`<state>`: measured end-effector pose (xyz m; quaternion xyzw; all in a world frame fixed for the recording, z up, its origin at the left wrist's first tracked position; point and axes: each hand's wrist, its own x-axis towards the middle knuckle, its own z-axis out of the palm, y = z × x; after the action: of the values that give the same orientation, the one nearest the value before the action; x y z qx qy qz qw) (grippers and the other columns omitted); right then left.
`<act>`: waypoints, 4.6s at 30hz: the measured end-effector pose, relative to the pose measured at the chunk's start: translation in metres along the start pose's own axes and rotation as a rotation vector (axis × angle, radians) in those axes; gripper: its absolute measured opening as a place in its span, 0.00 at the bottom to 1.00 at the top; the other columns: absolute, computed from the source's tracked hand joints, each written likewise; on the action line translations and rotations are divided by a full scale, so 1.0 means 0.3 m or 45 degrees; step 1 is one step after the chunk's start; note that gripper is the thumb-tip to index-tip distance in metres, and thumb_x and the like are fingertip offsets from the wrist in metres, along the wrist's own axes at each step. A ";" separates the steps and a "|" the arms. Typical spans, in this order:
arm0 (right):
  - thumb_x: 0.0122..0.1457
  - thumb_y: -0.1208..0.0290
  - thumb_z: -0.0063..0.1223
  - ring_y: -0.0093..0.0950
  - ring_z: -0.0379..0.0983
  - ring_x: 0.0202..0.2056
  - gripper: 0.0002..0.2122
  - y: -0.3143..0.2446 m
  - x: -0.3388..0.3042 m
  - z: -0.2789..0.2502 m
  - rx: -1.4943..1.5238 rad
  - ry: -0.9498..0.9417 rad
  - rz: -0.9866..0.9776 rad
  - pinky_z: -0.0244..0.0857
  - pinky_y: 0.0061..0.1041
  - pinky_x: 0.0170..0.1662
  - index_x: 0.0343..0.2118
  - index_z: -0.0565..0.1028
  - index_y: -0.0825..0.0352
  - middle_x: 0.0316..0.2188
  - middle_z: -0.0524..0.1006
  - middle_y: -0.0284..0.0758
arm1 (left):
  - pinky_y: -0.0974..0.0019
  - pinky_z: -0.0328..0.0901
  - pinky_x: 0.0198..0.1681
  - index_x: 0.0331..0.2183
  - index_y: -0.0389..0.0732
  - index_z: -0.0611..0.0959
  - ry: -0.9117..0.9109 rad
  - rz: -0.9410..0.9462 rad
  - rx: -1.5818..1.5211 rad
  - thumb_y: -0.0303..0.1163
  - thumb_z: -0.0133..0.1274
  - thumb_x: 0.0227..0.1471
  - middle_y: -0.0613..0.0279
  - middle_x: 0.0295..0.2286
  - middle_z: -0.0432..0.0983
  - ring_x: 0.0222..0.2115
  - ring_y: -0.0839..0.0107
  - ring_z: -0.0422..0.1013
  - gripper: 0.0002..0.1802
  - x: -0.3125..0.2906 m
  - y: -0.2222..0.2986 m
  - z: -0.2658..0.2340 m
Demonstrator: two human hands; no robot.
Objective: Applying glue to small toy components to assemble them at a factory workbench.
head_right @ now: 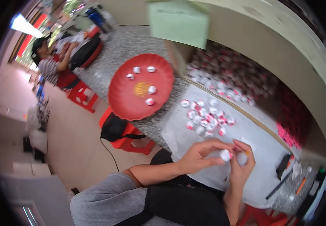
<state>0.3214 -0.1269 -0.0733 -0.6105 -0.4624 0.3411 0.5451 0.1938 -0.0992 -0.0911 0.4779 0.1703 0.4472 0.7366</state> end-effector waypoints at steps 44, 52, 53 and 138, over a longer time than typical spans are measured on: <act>0.38 0.84 0.49 0.20 0.61 0.18 0.06 -0.050 -0.068 -0.024 0.554 -0.024 0.154 0.55 0.14 0.23 0.19 0.65 0.70 0.18 0.67 0.36 | 0.72 0.57 0.41 0.36 0.35 0.69 0.127 0.097 0.134 0.20 0.48 0.39 0.61 0.35 0.66 0.38 0.75 0.61 0.17 -0.002 0.064 -0.043; 0.37 0.85 0.49 0.20 0.62 0.19 0.06 -0.041 -0.030 -0.017 0.582 -0.108 0.237 0.55 0.15 0.22 0.19 0.66 0.71 0.19 0.68 0.36 | 0.68 0.58 0.41 0.34 0.33 0.71 0.071 0.149 0.491 0.16 0.47 0.36 0.54 0.34 0.66 0.38 0.67 0.62 0.16 0.024 0.028 -0.043; 0.36 0.85 0.49 0.21 0.62 0.18 0.06 -0.039 -0.035 -0.015 0.586 -0.136 0.228 0.55 0.16 0.21 0.20 0.65 0.71 0.19 0.68 0.38 | 0.68 0.58 0.41 0.34 0.33 0.71 0.059 0.140 0.479 0.16 0.47 0.36 0.54 0.34 0.66 0.38 0.67 0.62 0.16 0.021 0.024 -0.042; 0.40 0.78 0.49 0.19 0.62 0.19 0.05 0.044 -0.011 -0.189 -0.132 0.046 0.134 0.55 0.15 0.20 0.21 0.66 0.71 0.19 0.66 0.31 | 0.77 0.54 0.36 0.36 0.36 0.70 0.209 -0.224 -0.215 0.22 0.49 0.39 0.66 0.32 0.66 0.32 0.82 0.59 0.16 -0.016 0.001 -0.078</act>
<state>0.3751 -0.1497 -0.0768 -0.6675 -0.4369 0.3336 0.5023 0.1751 -0.0903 -0.1032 0.3591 0.2331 0.4312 0.7942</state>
